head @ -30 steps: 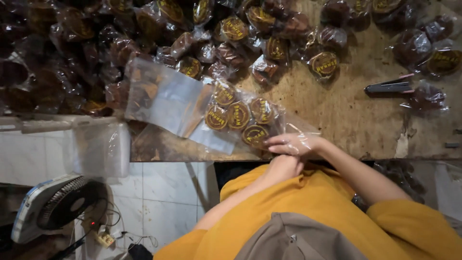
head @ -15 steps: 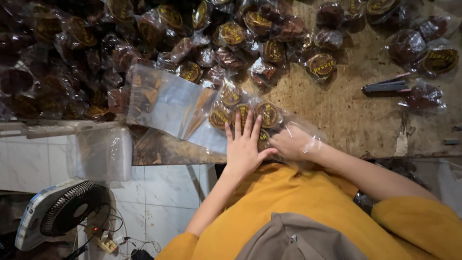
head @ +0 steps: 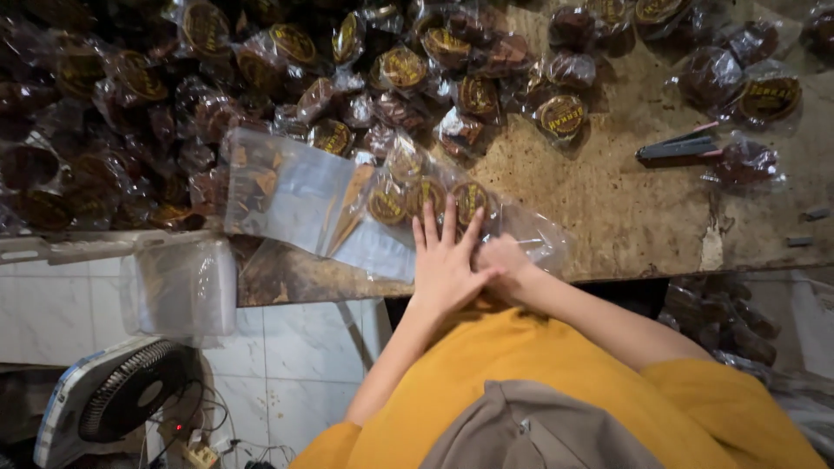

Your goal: Packing individually wrapped cakes into larger plastic bags and sealing them with a stapler.

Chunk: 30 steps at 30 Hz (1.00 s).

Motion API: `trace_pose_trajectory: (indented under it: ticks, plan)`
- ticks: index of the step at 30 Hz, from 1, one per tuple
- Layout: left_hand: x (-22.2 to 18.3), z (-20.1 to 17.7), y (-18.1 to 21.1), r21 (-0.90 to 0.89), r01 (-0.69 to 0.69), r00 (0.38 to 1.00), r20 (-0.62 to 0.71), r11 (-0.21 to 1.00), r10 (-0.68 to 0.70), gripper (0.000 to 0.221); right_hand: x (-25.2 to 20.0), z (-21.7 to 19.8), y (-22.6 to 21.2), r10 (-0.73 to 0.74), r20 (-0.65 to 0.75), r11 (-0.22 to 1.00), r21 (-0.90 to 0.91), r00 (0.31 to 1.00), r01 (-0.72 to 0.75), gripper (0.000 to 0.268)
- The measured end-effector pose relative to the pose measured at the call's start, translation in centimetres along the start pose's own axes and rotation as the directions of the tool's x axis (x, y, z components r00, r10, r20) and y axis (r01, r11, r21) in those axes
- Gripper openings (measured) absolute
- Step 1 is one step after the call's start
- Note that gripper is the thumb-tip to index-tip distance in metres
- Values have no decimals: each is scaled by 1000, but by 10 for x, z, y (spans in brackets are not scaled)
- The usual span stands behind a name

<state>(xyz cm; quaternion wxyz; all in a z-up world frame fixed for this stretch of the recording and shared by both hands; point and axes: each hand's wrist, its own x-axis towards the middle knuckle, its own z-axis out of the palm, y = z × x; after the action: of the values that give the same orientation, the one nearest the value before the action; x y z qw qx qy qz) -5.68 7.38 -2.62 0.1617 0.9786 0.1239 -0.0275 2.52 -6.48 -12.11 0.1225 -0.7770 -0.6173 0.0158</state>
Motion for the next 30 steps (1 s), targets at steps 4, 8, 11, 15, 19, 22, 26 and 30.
trace_pose_trajectory:
  ticks: [4,8,11,15,19,22,26,30]
  plan:
    - [7,-6,-3,-20,48,997,59,999,-47,103,5,25,17,82,161,991,95,984,-98,38]
    - [6,-18,1,-61,91,995,56,994,-88,94,-28,34,45,65,-155,997,39,986,-60,24]
    - [15,-5,8,-35,98,995,0,995,-98,98,-1,11,45,166,-89,984,-51,982,-171,32]
    - [17,-14,15,-3,146,984,107,989,-145,96,31,10,62,281,35,959,-43,959,-279,28]
    - [18,-14,16,-6,168,978,126,986,-166,97,51,10,63,505,289,858,-71,813,-508,27]
    - [17,-23,12,-92,148,984,118,985,-137,96,35,-42,60,491,334,830,100,805,-548,24]
    - [-7,-9,-9,-628,-42,926,-316,777,-205,56,-26,-132,67,153,453,260,839,878,-478,87]
    - [-22,48,-42,-264,-96,805,-588,960,-81,46,-22,-130,61,118,495,-263,851,861,-454,128]
